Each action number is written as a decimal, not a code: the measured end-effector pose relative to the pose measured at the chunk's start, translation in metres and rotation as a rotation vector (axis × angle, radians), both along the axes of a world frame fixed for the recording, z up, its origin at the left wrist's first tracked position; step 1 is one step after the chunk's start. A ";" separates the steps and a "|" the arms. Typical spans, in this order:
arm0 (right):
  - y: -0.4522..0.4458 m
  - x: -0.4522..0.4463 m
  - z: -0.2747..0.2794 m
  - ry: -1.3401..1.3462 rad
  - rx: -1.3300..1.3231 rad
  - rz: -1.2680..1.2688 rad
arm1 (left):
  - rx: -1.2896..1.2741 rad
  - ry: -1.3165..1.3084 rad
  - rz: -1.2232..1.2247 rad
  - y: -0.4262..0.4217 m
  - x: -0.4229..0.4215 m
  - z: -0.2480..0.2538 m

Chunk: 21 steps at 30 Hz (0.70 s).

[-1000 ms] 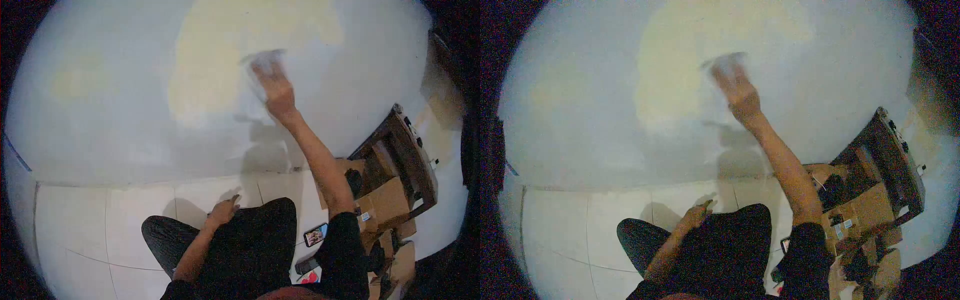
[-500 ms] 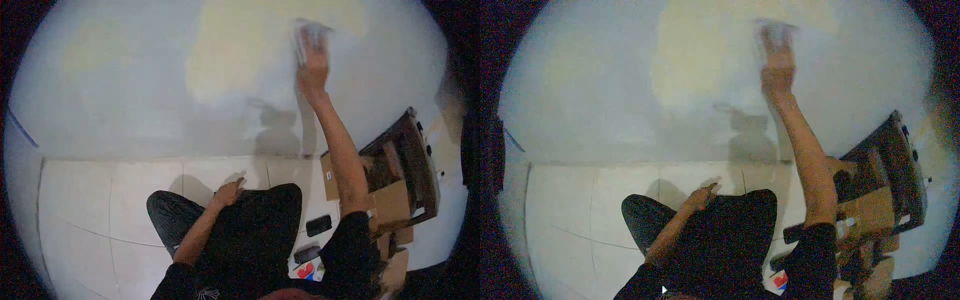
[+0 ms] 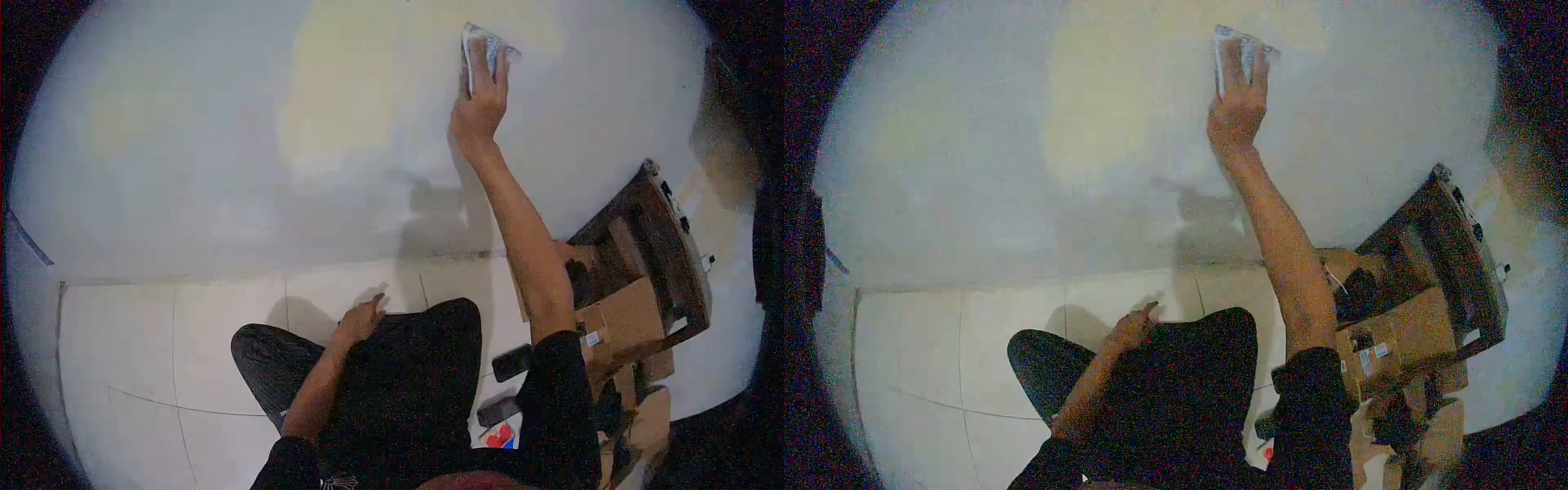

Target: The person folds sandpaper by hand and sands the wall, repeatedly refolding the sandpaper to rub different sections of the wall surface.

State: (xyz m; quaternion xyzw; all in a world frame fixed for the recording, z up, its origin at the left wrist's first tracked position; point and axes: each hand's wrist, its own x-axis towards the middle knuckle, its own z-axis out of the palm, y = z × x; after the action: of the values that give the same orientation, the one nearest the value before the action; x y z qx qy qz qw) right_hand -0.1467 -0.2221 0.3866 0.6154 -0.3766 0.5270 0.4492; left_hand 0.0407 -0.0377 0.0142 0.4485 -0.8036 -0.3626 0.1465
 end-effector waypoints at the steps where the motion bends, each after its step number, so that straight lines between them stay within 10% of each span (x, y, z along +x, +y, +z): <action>1: 0.001 -0.001 -0.004 0.000 0.005 -0.005 | 0.005 0.000 -0.005 0.000 -0.001 -0.008; 5: 0.016 0.004 0.003 0.728 0.261 0.122 | -0.008 -0.085 -0.024 -0.003 0.000 -0.013; 9: -0.004 0.015 0.002 -0.110 0.030 0.027 | -0.092 -0.008 -0.021 -0.008 0.000 -0.028; 13: 0.002 0.014 0.006 0.711 0.216 0.076 | -0.052 -0.063 -0.029 -0.008 0.004 -0.024; 17: -0.005 0.021 0.010 -0.063 -0.013 0.019 | -0.023 -0.033 -0.033 -0.008 0.004 -0.014; 21: 0.015 0.013 0.028 0.825 0.223 0.059 | -0.078 -0.039 -0.038 -0.004 0.000 -0.004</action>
State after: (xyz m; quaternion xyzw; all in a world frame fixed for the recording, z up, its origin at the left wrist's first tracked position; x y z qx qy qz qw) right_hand -0.1335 -0.2076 0.4145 0.8299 -0.2021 0.2056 0.4777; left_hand 0.0411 -0.0415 0.0098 0.4340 -0.8282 -0.3252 0.1412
